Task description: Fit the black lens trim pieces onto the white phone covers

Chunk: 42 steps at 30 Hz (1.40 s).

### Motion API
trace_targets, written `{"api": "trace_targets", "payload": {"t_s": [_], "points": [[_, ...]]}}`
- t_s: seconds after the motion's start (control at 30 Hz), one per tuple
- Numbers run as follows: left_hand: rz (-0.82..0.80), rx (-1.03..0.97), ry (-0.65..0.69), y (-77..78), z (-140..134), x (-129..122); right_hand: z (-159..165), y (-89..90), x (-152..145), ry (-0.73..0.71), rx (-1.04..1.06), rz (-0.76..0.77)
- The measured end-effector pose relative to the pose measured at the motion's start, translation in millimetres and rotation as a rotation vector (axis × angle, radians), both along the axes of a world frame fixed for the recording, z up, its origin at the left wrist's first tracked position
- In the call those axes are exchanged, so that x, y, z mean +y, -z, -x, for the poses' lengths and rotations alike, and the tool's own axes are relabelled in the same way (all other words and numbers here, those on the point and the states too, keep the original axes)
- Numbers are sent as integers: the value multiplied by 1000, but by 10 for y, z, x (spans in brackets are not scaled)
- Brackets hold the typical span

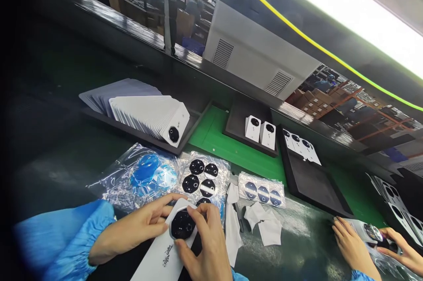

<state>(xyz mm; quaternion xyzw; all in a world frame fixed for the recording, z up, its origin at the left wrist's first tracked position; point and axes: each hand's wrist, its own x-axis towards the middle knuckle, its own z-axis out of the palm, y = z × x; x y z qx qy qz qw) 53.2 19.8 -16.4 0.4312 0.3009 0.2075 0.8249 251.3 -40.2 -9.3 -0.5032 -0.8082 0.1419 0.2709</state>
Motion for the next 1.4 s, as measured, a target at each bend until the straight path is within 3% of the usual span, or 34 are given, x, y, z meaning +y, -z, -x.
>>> {"api": "trace_targets", "payload": {"t_s": [0.27, 1.07, 1.4], "points": [[-15, -25, 14, -10, 14, 12, 46, -78, 30, 23, 43, 4], [23, -25, 12, 11, 5, 4, 72, -89, 17, 33, 40, 5], [11, -8, 32, 20, 2, 2, 99, -118, 27, 26, 4, 117]]}}
